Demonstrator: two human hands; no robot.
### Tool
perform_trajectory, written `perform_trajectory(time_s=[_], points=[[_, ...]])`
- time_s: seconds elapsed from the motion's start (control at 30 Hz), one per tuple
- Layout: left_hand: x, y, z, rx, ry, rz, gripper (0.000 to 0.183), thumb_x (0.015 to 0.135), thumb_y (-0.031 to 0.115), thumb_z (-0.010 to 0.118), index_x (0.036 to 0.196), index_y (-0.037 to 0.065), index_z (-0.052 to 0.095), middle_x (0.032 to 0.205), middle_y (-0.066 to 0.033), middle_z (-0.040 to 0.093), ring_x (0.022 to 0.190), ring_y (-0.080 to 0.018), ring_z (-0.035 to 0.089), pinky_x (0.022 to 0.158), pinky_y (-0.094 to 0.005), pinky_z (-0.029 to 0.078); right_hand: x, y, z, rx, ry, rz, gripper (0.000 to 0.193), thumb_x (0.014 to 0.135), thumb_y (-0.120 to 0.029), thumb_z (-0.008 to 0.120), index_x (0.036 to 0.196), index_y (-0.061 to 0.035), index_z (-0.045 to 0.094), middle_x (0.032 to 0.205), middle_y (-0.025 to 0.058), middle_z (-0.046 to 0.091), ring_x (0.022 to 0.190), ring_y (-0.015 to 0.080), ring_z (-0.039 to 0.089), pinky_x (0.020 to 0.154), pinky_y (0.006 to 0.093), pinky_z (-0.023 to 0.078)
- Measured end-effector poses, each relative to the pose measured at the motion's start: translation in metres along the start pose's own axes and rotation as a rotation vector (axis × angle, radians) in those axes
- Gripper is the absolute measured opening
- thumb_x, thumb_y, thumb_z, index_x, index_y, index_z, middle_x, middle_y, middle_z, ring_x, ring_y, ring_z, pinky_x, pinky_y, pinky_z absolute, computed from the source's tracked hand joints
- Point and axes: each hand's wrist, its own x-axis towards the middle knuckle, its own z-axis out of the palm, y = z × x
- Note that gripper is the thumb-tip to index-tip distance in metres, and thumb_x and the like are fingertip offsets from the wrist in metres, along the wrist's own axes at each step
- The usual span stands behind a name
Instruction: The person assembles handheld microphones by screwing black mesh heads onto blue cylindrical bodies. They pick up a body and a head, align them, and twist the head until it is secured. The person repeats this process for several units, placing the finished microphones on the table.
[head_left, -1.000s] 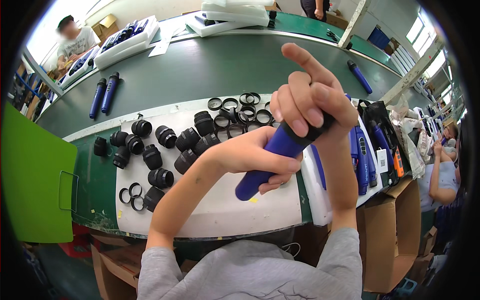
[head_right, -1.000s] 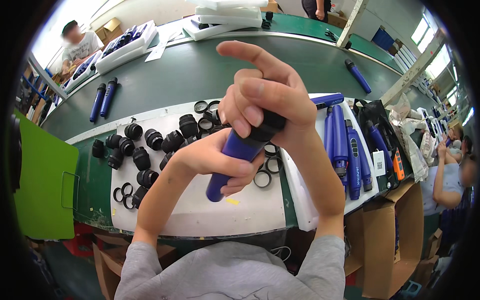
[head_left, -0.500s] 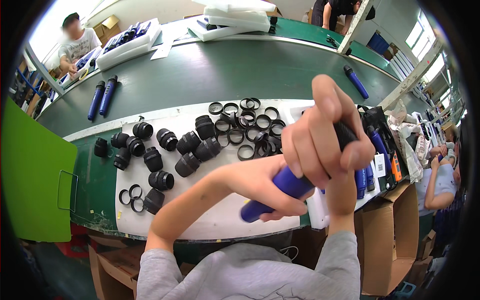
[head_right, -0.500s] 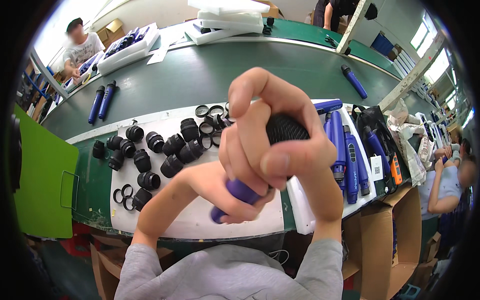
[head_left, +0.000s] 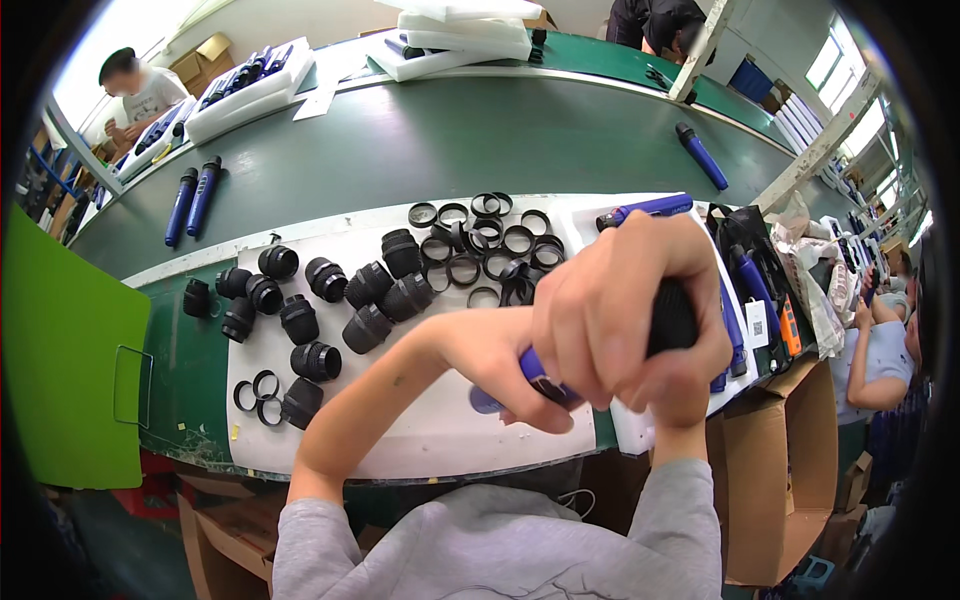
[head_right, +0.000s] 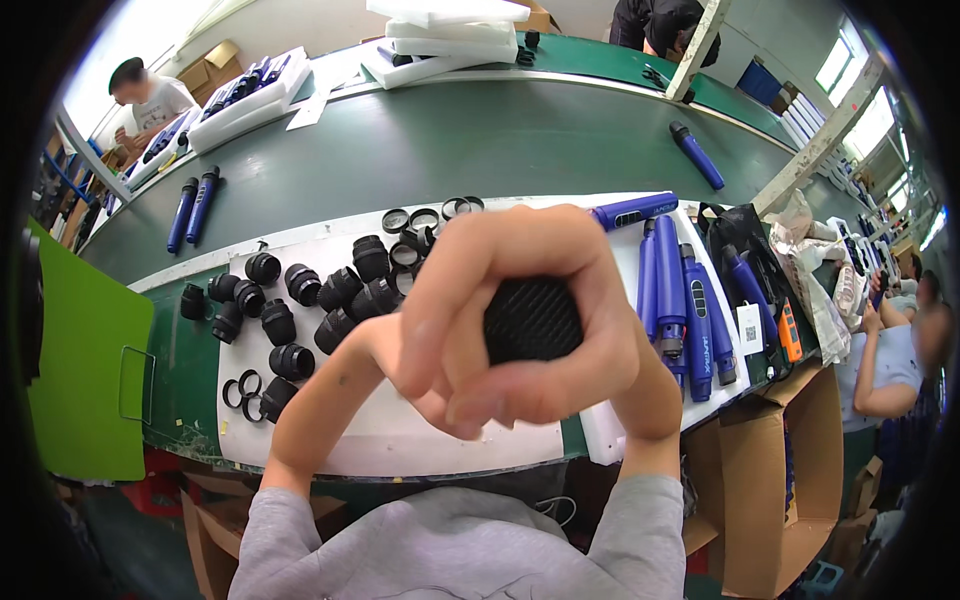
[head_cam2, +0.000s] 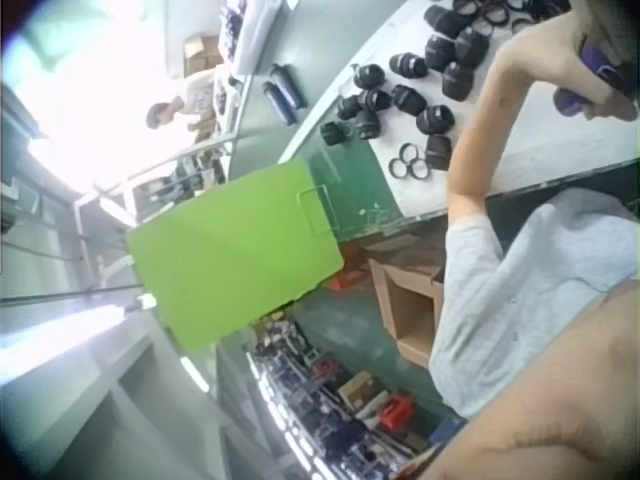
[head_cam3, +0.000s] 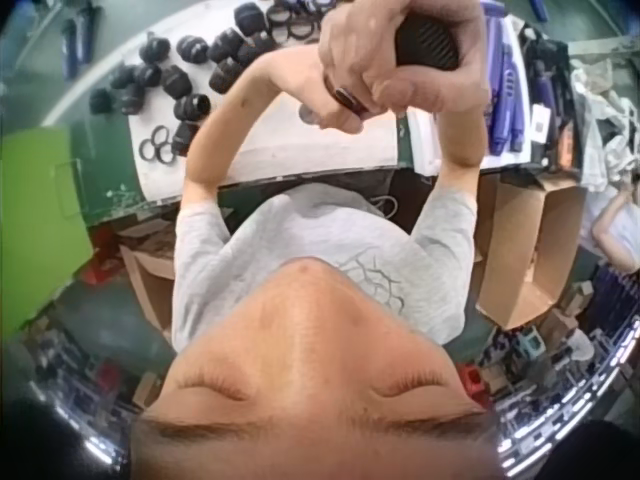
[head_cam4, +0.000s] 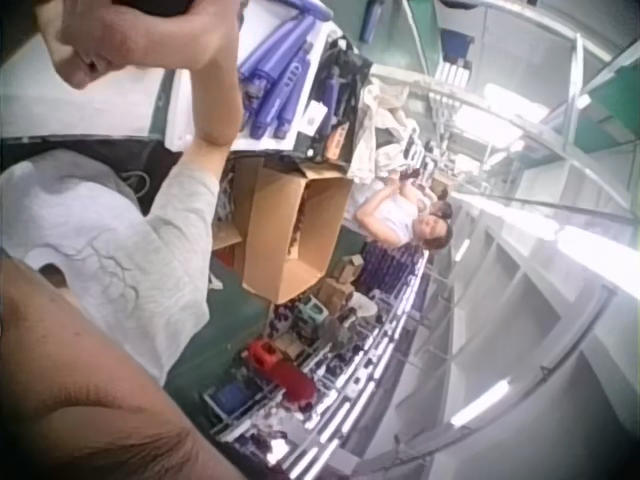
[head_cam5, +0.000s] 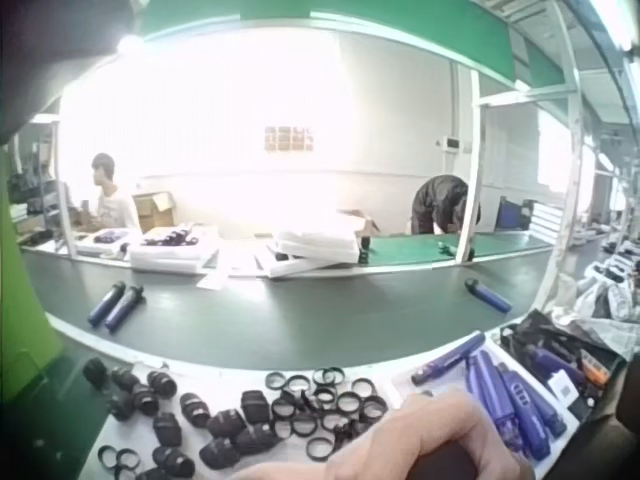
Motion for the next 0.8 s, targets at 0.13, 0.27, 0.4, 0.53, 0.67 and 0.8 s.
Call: perform_trajectory(time_s=[0.13,0.27,0.4,0.53,0.67,0.8], points=[[0.004,0.005,0.006,0.393,0.507,0.192,0.022,0.069,0.012,0.079,0.085,0.004,0.066,0.07,-0.0069,0.066,0.061,-0.0177,0.066,0.055,-0.0331,0.052,-0.007,-0.007,0.021,-0.371,0.314,0.039,0.022,0.081,-0.002,0.071,0.091,0.0002,0.052,0.063,0.0056,0.061,0.056,0.0154,0.059,0.056,0.0294,0.048],[0.004,0.02,0.009,0.948,0.964,0.135,0.028,0.064,0.012,0.082,0.087,0.004,0.067,0.079,-0.0149,0.07,0.074,-0.0334,0.07,0.068,-0.036,0.055,-0.001,0.009,0.023,-0.549,0.581,-0.171,0.019,0.082,0.006,0.064,0.097,0.0019,0.054,0.071,0.0065,0.064,0.062,0.0086,0.06,0.06,0.0229,0.048],[0.001,0.027,0.011,0.559,0.526,0.177,0.024,0.068,0.013,0.081,0.086,0.005,0.069,0.077,-0.009,0.07,0.068,-0.0239,0.069,0.066,-0.0322,0.054,-0.004,-0.008,0.018,-0.245,0.307,-0.046,0.018,0.08,0.002,0.068,0.092,-0.0028,0.055,0.064,0.0055,0.062,0.059,0.0197,0.063,0.06,0.0319,0.049],[0.005,0.008,0.012,0.132,0.155,0.219,0.018,0.071,0.013,0.079,0.083,0.006,0.069,0.073,-0.0022,0.068,0.063,-0.0162,0.063,0.059,-0.0287,0.049,-0.003,-0.009,0.021,0.046,0.066,0.021,0.011,0.072,0.004,0.072,0.074,0.0001,0.062,0.066,0.0097,0.066,0.058,0.0241,0.065,0.06,0.0329,0.052],[0.005,-0.006,0.006,0.083,0.185,0.268,0.017,0.07,0.012,0.077,0.079,0.006,0.064,0.071,-0.0025,0.065,0.061,-0.0161,0.06,0.056,-0.03,0.046,-0.001,-0.012,0.034,-0.328,0.275,0.166,0.022,0.078,0.001,0.071,0.085,-0.0023,0.05,0.061,0.006,0.059,0.053,0.0166,0.057,0.057,0.0297,0.049],[0.013,0.013,0.006,0.7,0.964,0.299,0.023,0.067,0.01,0.079,0.081,0.003,0.063,0.074,-0.0101,0.066,0.068,-0.0169,0.066,0.063,-0.0322,0.052,-0.001,0.012,0.023,-0.743,0.632,-0.01,0.018,0.088,0.01,0.057,0.094,-0.0013,0.046,0.069,0.0079,0.059,0.057,0.0116,0.055,0.059,0.0268,0.05]])
